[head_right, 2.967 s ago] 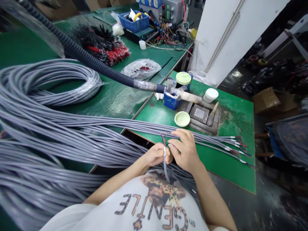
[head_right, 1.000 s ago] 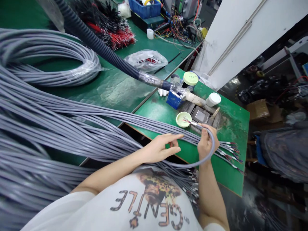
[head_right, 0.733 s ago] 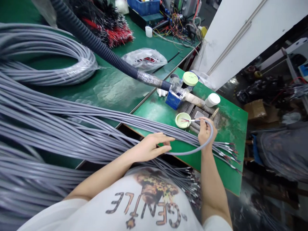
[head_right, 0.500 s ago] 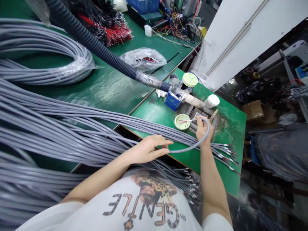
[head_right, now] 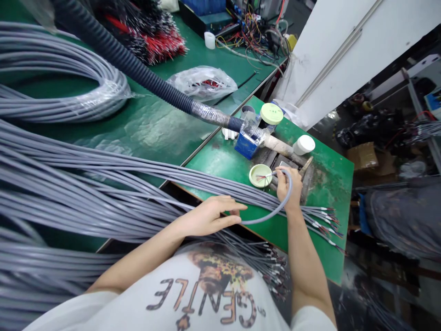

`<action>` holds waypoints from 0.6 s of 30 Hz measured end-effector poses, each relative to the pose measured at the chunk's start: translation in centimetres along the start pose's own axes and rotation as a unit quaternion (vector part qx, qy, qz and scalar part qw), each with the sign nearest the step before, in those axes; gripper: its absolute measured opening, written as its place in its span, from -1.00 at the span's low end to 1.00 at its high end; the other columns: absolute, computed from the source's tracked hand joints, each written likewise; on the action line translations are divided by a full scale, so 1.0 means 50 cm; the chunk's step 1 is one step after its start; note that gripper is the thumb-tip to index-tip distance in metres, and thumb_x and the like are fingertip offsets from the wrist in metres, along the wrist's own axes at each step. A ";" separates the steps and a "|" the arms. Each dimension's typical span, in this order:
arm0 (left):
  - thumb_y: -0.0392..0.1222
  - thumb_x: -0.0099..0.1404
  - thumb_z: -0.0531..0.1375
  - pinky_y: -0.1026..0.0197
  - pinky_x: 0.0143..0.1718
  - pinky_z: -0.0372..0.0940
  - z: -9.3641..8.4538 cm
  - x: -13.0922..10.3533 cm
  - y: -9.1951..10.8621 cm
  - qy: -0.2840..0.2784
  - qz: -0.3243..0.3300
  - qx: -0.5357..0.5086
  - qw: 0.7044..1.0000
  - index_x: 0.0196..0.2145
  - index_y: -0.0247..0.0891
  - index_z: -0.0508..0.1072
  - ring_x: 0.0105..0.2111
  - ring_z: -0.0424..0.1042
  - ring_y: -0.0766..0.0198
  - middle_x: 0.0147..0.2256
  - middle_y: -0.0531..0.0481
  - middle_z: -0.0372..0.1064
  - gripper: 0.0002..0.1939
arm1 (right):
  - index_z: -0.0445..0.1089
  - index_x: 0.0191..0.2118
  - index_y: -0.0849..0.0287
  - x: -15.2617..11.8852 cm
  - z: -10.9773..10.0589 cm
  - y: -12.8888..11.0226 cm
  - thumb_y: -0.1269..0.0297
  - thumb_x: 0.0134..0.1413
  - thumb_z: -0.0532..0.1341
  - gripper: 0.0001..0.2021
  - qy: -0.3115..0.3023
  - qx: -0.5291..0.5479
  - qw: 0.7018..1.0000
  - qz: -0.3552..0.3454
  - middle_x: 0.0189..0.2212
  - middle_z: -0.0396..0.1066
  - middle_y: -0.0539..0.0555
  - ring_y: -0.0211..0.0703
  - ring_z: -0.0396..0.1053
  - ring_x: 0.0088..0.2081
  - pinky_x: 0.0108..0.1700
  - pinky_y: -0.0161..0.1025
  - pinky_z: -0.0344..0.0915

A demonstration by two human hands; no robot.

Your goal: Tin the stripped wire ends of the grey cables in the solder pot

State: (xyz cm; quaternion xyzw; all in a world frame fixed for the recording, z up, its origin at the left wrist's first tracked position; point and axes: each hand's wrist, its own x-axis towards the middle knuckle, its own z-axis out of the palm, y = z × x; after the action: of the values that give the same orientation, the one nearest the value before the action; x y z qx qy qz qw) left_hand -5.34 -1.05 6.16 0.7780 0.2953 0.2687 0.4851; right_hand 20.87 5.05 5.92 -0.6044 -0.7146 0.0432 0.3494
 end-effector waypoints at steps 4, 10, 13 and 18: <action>-0.05 0.34 0.10 0.22 -0.17 0.23 -0.002 -0.002 0.001 -0.002 -0.005 0.006 1.000 0.01 -0.26 0.44 -0.26 0.42 0.19 -0.29 -0.09 0.49 -0.64 | 0.45 -0.26 0.13 0.001 -0.006 -0.016 0.24 0.22 0.11 -0.82 -0.010 -0.019 0.999 -0.027 -0.27 0.50 0.07 -0.07 0.38 -0.14 -0.02 -0.09 0.24; -0.04 0.36 0.09 0.19 -0.13 0.25 -0.015 -0.008 0.013 0.002 0.015 0.023 1.000 0.04 -0.26 0.41 -0.23 0.42 0.20 -0.25 -0.10 0.50 -0.62 | 0.44 -0.23 0.12 0.005 -0.049 -0.049 0.23 0.25 0.07 -0.79 0.045 -0.040 0.998 -0.025 -0.25 0.46 0.08 -0.08 0.38 -0.16 -0.03 -0.11 0.23; -0.04 0.37 0.08 0.18 -0.13 0.25 -0.022 -0.006 0.019 0.011 0.032 0.034 0.999 0.05 -0.25 0.40 -0.24 0.42 0.20 -0.26 -0.08 0.50 -0.62 | 0.44 -0.24 0.13 0.017 -0.075 -0.043 0.21 0.25 0.07 -0.78 0.091 -0.087 0.992 -0.023 -0.26 0.46 0.09 -0.06 0.37 -0.15 -0.03 -0.10 0.21; -0.07 0.37 0.08 0.14 -0.10 0.27 -0.026 0.004 0.020 0.048 0.040 0.073 0.995 0.06 -0.26 0.39 -0.17 0.42 0.18 -0.20 -0.10 0.49 -0.63 | 0.44 -0.25 0.14 0.044 -0.093 0.014 0.20 0.23 0.07 -0.77 0.102 -0.191 0.976 -0.011 -0.29 0.48 0.10 -0.04 0.35 -0.21 -0.09 -0.12 0.19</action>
State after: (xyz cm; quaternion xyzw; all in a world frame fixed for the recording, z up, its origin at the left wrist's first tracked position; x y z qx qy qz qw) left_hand -5.89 -0.50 7.61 0.8088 0.3061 0.3023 0.4009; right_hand 23.95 5.51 10.07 -0.6531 -0.6773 -0.1599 0.2985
